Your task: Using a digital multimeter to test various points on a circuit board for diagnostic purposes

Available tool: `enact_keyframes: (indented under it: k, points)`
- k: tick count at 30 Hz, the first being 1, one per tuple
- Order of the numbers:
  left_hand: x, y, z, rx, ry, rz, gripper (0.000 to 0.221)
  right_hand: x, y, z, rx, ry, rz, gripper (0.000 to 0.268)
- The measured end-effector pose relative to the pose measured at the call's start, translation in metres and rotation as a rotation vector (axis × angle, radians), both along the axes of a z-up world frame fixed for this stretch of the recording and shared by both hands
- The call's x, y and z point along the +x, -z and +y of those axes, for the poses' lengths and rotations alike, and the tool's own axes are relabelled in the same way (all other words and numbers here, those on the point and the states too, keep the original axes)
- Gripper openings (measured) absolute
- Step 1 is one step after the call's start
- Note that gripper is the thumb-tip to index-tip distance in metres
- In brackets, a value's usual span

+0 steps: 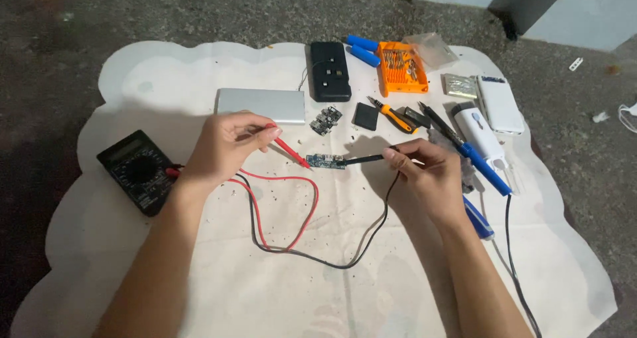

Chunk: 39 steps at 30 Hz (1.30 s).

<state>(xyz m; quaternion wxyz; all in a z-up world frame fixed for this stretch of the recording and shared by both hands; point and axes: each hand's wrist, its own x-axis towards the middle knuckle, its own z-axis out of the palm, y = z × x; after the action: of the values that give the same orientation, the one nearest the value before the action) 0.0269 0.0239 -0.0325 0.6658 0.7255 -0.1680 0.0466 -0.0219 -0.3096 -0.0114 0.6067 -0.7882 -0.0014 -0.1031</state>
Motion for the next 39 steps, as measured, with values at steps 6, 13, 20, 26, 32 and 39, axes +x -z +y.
enact_keyframes:
  k: [6,13,20,26,32,39]
  points:
    - [0.003,0.013,-0.004,-0.040,-0.071,-0.117,0.025,-0.006,-0.014,0.006,-0.177,-0.006,-0.163,0.011]
    - [0.000,0.008,0.000,-0.001,-0.053,-0.072,0.015,-0.010,-0.012,0.009,-0.161,0.002,-0.182,0.020]
    - [0.005,0.010,0.006,0.020,-0.110,0.077,0.013,0.000,-0.001,-0.003,-0.139,0.014,-0.154,0.011]
    - [0.010,0.024,0.008,-0.036,-0.076,0.141,0.012,0.003,0.000,-0.006,-0.108,0.038,-0.100,0.009]
    - [0.008,0.017,0.010,-0.038,-0.044,0.151,0.013,0.001,-0.006,-0.002,-0.108,0.074,-0.054,0.010]
    - [0.015,0.030,0.015,-0.023,0.005,0.204,0.014,0.009,0.008,-0.010,-0.197,0.098,-0.027,0.011]
